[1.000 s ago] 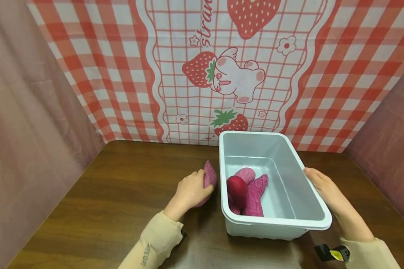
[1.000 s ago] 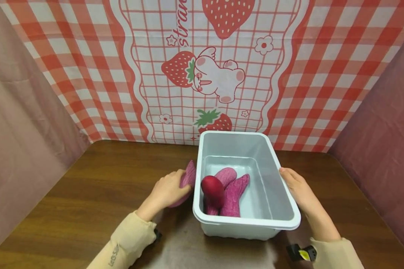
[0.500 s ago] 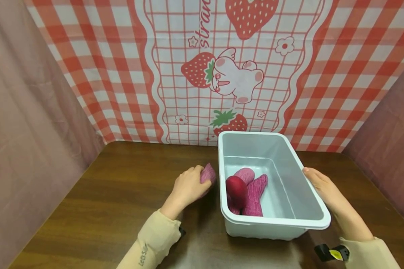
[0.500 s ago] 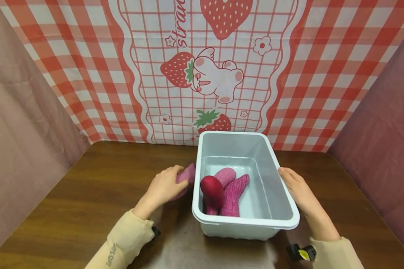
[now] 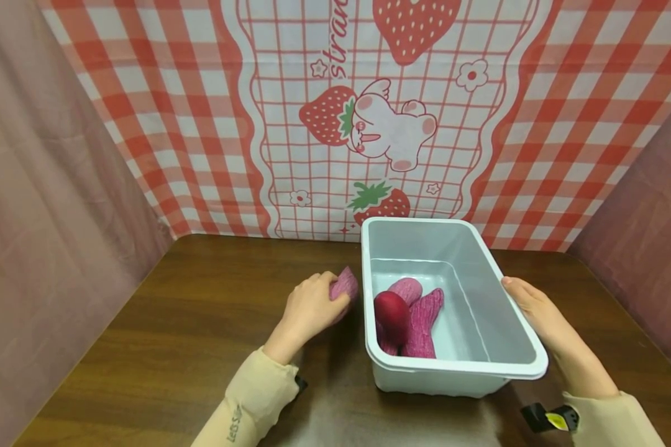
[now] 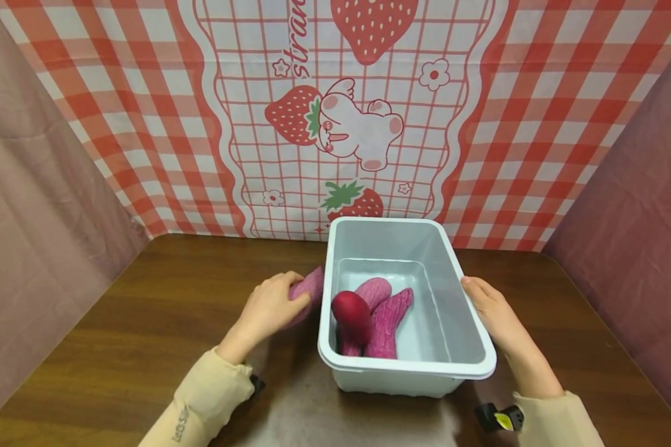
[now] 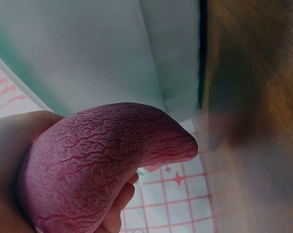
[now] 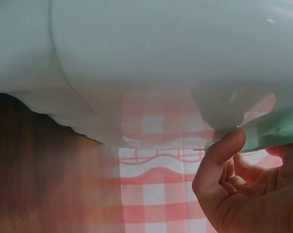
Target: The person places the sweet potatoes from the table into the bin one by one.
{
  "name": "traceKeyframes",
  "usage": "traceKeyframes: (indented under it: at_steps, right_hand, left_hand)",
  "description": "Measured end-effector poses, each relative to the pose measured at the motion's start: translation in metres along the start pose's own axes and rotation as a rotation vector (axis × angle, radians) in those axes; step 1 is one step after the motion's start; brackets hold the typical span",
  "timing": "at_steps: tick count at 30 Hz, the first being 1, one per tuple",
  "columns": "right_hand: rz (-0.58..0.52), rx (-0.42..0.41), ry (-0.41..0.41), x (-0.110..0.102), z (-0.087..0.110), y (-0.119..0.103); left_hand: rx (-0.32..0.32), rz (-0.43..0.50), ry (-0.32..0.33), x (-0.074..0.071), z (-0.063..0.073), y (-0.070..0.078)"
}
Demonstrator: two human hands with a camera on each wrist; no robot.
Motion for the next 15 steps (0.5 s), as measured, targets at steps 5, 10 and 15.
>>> traceKeyframes:
  at_steps: [5,10,15]
  right_hand:
    - [0.001,0.003,0.000,0.000,0.000,-0.001]
    - [0.001,0.010,-0.006,0.000,0.001,-0.001]
    - [0.020,0.013,-0.004,0.000,0.002,-0.001]
  left_hand:
    - [-0.012,0.023,0.017,-0.005,0.000,0.001]
    - [-0.022,0.048,0.031,-0.010,0.000,0.004]
    - [-0.017,0.070,0.056,-0.017,0.001,0.008]
Point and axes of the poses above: each hand's wrist, its own z-axis away from the middle knuckle, its own x-axis out of the palm, y = z × x, the point moved 2 cm from there along -z, towards the middle knuckle, and after that the axes turned 6 degrees about y, right-handed, at the moved point
